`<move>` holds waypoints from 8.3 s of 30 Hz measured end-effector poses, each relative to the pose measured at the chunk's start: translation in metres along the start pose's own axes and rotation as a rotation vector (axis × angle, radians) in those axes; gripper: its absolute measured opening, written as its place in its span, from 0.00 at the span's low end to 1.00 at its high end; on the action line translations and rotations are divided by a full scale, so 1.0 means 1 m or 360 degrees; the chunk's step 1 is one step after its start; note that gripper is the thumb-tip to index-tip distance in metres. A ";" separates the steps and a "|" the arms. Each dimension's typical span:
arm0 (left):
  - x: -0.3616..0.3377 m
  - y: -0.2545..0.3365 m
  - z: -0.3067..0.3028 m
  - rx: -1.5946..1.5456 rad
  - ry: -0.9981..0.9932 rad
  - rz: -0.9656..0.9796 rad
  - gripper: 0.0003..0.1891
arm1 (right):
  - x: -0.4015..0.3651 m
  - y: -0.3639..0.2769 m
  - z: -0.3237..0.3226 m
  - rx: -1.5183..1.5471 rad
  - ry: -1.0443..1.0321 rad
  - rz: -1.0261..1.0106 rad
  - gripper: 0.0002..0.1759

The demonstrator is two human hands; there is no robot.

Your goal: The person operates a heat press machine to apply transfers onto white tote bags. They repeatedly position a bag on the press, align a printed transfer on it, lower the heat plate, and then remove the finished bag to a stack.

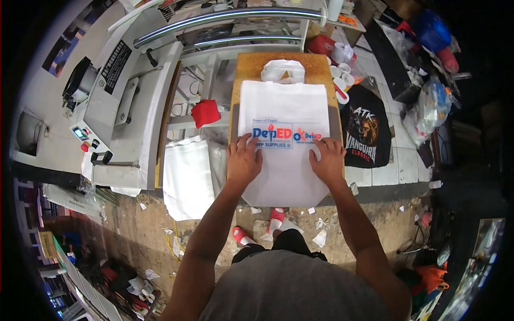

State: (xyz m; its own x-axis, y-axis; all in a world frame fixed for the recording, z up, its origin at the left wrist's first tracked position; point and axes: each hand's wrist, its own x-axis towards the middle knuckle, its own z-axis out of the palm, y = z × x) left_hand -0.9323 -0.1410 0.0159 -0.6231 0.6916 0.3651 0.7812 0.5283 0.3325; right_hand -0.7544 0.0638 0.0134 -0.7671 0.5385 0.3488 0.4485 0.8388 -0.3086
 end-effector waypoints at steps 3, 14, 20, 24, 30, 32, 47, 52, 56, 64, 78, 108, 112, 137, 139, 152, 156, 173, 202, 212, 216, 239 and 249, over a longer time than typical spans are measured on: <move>-0.001 -0.003 0.003 -0.0019 0.0003 -0.0016 0.20 | 0.001 -0.001 -0.002 0.0031 0.0019 0.0005 0.18; -0.004 -0.005 0.000 -0.0092 -0.0017 -0.0032 0.20 | -0.002 -0.001 0.002 0.0026 0.0036 0.0018 0.17; -0.006 -0.041 -0.061 -0.0269 0.0478 0.0000 0.18 | -0.005 0.026 -0.040 0.0361 0.0470 0.0059 0.16; -0.017 -0.132 -0.171 0.0117 0.0991 -0.0249 0.14 | -0.040 0.070 -0.075 0.0452 0.0609 0.0325 0.11; -0.061 -0.283 -0.281 0.1012 0.0772 -0.0519 0.16 | -0.120 0.134 -0.065 0.0184 0.0548 0.0607 0.08; -0.066 -0.298 -0.285 0.0968 0.0658 -0.0633 0.18 | -0.138 0.141 -0.057 0.0129 0.0457 0.0667 0.08; -0.034 -0.295 -0.293 0.1095 0.0016 -0.0913 0.17 | -0.184 0.162 -0.044 0.0343 0.0155 0.0834 0.10; -0.035 -0.265 -0.286 0.1127 0.0068 -0.0862 0.16 | -0.207 0.164 -0.037 0.0363 0.0234 0.0829 0.10; -0.036 -0.217 -0.275 0.1045 0.0152 -0.0632 0.12 | -0.192 0.137 -0.030 0.0418 0.0233 0.0902 0.09; -0.015 -0.127 -0.233 0.0584 0.0224 0.0012 0.14 | -0.238 0.155 0.042 0.0384 0.0002 0.1208 0.16; 0.012 0.035 -0.147 -0.0038 0.0110 0.0489 0.10 | -0.371 0.151 0.104 -0.0154 -0.1328 0.0231 0.13; -0.188 -0.442 -0.182 -0.2426 0.0873 -0.2263 0.38 | -0.349 -0.025 0.130 0.0126 -0.1298 0.0161 0.09; -0.198 -0.458 -0.168 -0.2357 0.0998 -0.1853 0.34 | -0.364 -0.068 0.098 -0.0112 -0.0958 0.0582 0.10; -0.335 -0.291 -0.314 -0.2758 0.1422 -0.1288 0.29 | -0.012 -0.182 -0.069 0.0286 0.0555 0.0193 0.35; -0.374 -0.258 -0.324 -0.2799 0.1503 -0.1266 0.28 | -0.036 -0.185 -0.070 0.0435 0.0592 -0.0048 0.31; -0.633 -0.069 -0.451 -0.2037 0.1786 -0.1786 0.21 | -0.390 -0.182 0.087 0.0671 -0.1375 -0.0791 0.13; -0.718 -0.045 -0.481 -0.1946 0.1814 -0.1917 0.20 | -0.446 -0.212 0.105 0.0473 -0.1603 -0.0984 0.12; -1.388 0.184 -0.803 0.1507 0.0732 -0.3090 0.36 | -0.636 -0.379 0.087 0.0182 -0.1646 -0.1184 0.15; -0.826 -0.082 -0.277 -0.0241 -0.0517 -0.2126 0.12 | -0.247 -0.336 0.373 0.0325 -0.0683 0.0642 0.34; -0.777 -0.164 -0.258 -0.0458 -0.0775 -0.2298 0.17 | -0.181 -0.347 0.430 0.0601 -0.0832 0.1040 0.27; -0.730 -0.211 -0.225 -0.0732 -0.0590 -0.2344 0.16 | -0.188 -0.347 0.384 0.1368 -0.0894 0.1026 0.19; -0.400 -0.391 -0.476 -0.2544 0.0606 -0.1664 0.58 | -0.016 -0.687 0.030 0.1114 -0.1405 -0.1933 0.10; -0.199 -0.505 -0.479 -0.2568 0.0600 -0.0906 0.48 | 0.096 -0.672 0.039 0.1165 -0.0615 -0.0523 0.09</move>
State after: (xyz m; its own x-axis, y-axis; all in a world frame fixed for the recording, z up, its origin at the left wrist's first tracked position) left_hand -1.2203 -0.7815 0.1919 -0.9385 0.3451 -0.0072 -0.1880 -0.4935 0.8492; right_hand -1.1473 -0.4515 0.2194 -0.9659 0.1040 0.2370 -0.1254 0.6130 -0.7801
